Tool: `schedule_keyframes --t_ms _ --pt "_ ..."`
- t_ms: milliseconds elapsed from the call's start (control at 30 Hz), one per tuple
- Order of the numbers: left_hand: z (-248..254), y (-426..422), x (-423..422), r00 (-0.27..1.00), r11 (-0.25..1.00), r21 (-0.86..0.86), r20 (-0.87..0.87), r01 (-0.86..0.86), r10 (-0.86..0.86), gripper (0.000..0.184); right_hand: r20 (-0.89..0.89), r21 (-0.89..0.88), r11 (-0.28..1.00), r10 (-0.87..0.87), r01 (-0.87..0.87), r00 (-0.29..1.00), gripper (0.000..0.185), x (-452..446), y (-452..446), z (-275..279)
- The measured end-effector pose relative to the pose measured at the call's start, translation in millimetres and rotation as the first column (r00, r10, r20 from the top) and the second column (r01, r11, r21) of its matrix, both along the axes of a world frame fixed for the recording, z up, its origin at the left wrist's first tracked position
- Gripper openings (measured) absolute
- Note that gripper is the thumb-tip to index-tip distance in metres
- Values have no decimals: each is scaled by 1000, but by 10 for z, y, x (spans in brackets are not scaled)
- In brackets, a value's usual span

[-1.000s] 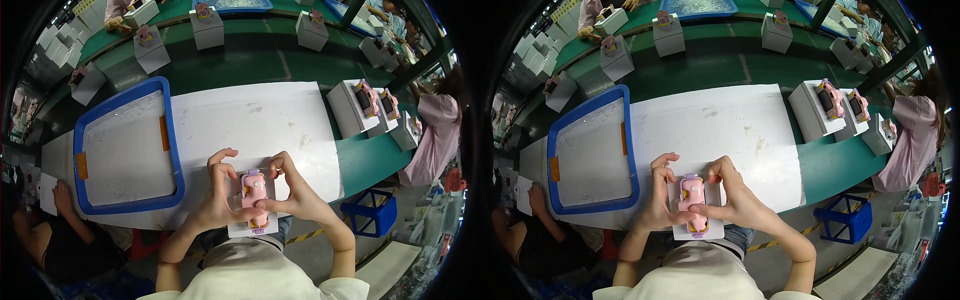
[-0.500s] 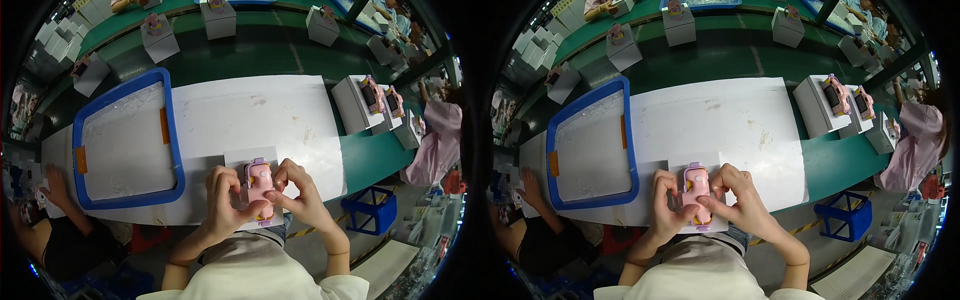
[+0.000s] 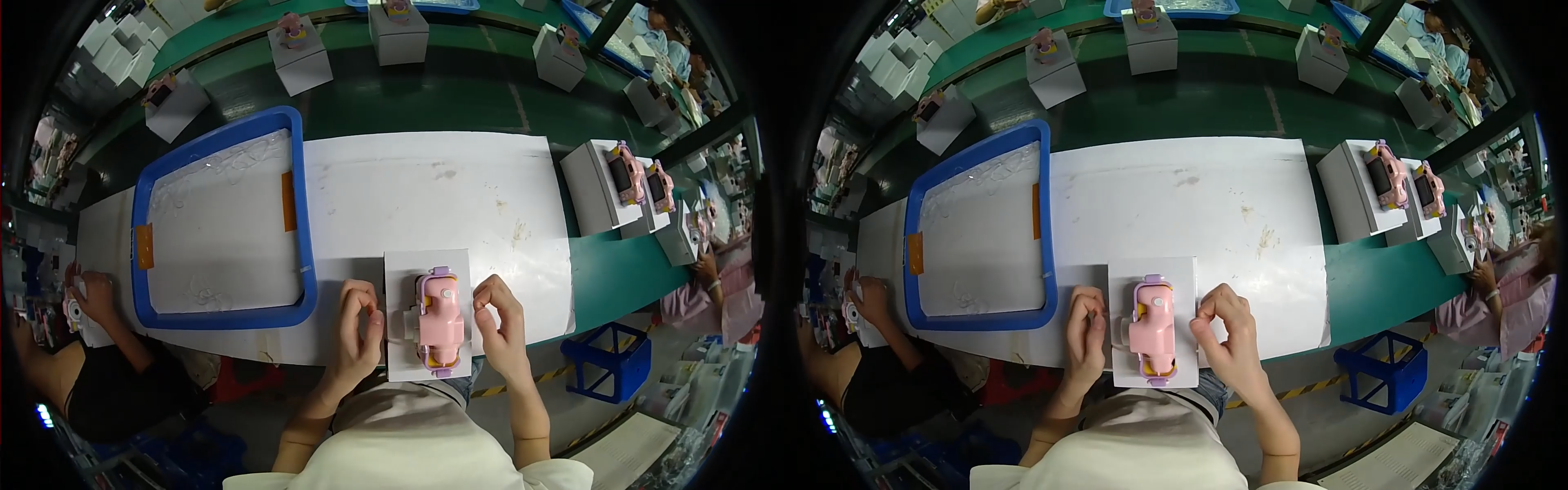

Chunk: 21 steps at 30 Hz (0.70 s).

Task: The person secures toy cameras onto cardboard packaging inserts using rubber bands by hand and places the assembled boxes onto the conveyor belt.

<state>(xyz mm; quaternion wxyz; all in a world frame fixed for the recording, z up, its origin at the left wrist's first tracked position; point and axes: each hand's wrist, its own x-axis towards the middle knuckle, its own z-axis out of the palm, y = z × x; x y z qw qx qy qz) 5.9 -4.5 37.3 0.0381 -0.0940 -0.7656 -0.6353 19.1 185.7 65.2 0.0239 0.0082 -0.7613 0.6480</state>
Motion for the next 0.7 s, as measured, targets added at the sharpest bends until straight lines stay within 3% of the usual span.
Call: schedule_keyframes --t_ms 67,267,400,567,633,700 --pt "-71 13 9 993 1000 24 116 -11 8 15 75 -133 986 -89 99 993 21 5 -9 -145" --pt "-213 208 -82 977 992 34 176 -125 117 17 206 -156 935 -285 319 936 25 -120 -281 -274" --pt "-18 288 -14 968 893 422 248 -155 50 25 -95 -268 889 -407 371 908 26 -147 -362 -146" --pt "103 155 40 944 891 377 299 -251 139 34 -48 -319 914 -280 251 959 27 -197 -341 164" --pt "171 156 54 943 898 352 287 -265 166 32 102 -339 912 -209 232 973 19 -203 -319 116" --pt "230 170 68 935 898 302 257 -319 245 30 146 -391 889 -195 238 970 13 -212 -357 26"
